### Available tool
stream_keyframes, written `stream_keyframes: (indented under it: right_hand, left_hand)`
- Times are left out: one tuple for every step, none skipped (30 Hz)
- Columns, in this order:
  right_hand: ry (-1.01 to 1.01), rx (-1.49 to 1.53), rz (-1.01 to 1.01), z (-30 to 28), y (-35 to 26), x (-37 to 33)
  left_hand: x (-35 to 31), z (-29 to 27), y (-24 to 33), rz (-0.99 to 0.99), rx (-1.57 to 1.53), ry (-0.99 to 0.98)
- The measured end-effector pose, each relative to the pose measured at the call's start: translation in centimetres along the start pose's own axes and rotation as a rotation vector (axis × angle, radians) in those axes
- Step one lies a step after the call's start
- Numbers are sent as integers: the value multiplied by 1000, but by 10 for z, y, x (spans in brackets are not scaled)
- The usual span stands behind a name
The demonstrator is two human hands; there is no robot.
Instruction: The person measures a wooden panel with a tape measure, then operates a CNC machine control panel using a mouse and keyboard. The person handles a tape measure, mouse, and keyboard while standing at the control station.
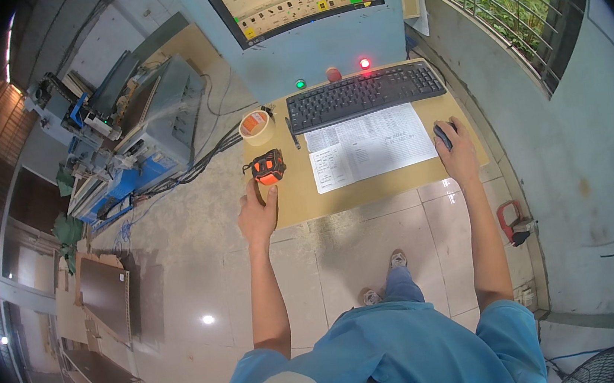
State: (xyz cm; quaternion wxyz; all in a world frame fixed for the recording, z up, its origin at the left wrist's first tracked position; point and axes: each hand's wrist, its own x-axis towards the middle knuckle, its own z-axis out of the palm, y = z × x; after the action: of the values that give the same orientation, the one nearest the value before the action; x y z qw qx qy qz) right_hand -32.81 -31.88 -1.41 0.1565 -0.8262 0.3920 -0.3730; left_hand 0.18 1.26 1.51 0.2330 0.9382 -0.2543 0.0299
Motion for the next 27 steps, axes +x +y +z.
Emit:
stream_keyframes:
  right_hand:
    - [2, 13, -13, 0, 0, 0]
    - [2, 2, -14, 1, 0, 1]
    - [6, 0, 2, 1, 0, 1]
    - [2, -5, -18, 0, -1, 1]
    - [2, 0, -20, 0, -1, 1]
    - [3, 12, -6, 0, -1, 1]
    - [2, 7, -24, -1, -2, 0]
    - [4, 9, -24, -1, -2, 0]
    - [9, 18, -10, -1, -2, 0]
    - [6, 11, -29, -1, -2, 0]
    - [7, 11, -35, -1, -3, -1]
    - [6, 19, -18, -1, -2, -1]
    - [4, 7, -39, -1, -2, -1]
    - [2, 2, -38, -2, -3, -2]
    - [-2, 0, -19, -2, -2, -2]
    - [-3, -1, -43, -2, -2, -2]
    - [-6, 1, -49, -2, -2, -2]
    - [-4, 9, -38, -2, -2, -2]
    - [-7, 7, -57, -2, -2, -2]
    - [-7, 11, -59, -2, -1, -1]
    - [-8, 19, -42, -2, -1, -1]
    - [-9, 6, -61, -2, -1, -1]
    - [-11, -2, -62, -2, 0, 0]
    - [-7, -5, -54, -1, 0, 0]
    - [-14, -9, -62, -1, 0, 0]
    - [-14, -7, -61, -1, 0, 0]
    - [-12, 2, -46, -1, 0, 0]
  left_hand:
    - [1, 0, 0, -1, -18, -11]
    - [1, -1, 0, -7, -29, -23]
    - [1, -1, 0, -11, -38, -32]
    - [1, -1, 0, -13, -43, -35]
    - [2, -1, 0, -13, -45, -35]
    - [2, -1, 0, -14, -47, -36]
    - [1, -2, -1, -14, -45, -33]
    - [1, -1, -1, -13, -43, -31]
    - [1, -1, -1, -10, -40, -28]
    - [2, -1, -1, -8, -36, -27]
    - [2, -1, -2, -4, -31, -24]
    - [2, 0, -3, 0, -26, -23]
    - [2, 0, -3, 0, -20, -24]
    - [2, 0, -4, 1, -15, -24]
    - [2, 0, -5, -1, -3, -21]
    - [2, 0, -5, 5, -7, -18]
    - [2, 1, -5, 9, -4, -11]
    - [2, 1, -5, 13, -2, -4]
    - [2, 2, -5, 11, -5, -8]
    - [3, 2, -5, 9, -7, -12]
    - [3, 2, -5, 8, -9, -15]
    - [3, 2, -5, 7, -6, -16]
    - [3, 3, -4, 7, -3, -15]
    - [4, 3, -4, 4, 1, -16]
    - [4, 3, -4, 6, 0, -16]
    - [4, 3, -4, 5, -1, -18]
    - [4, 3, -4, 5, -1, -17]
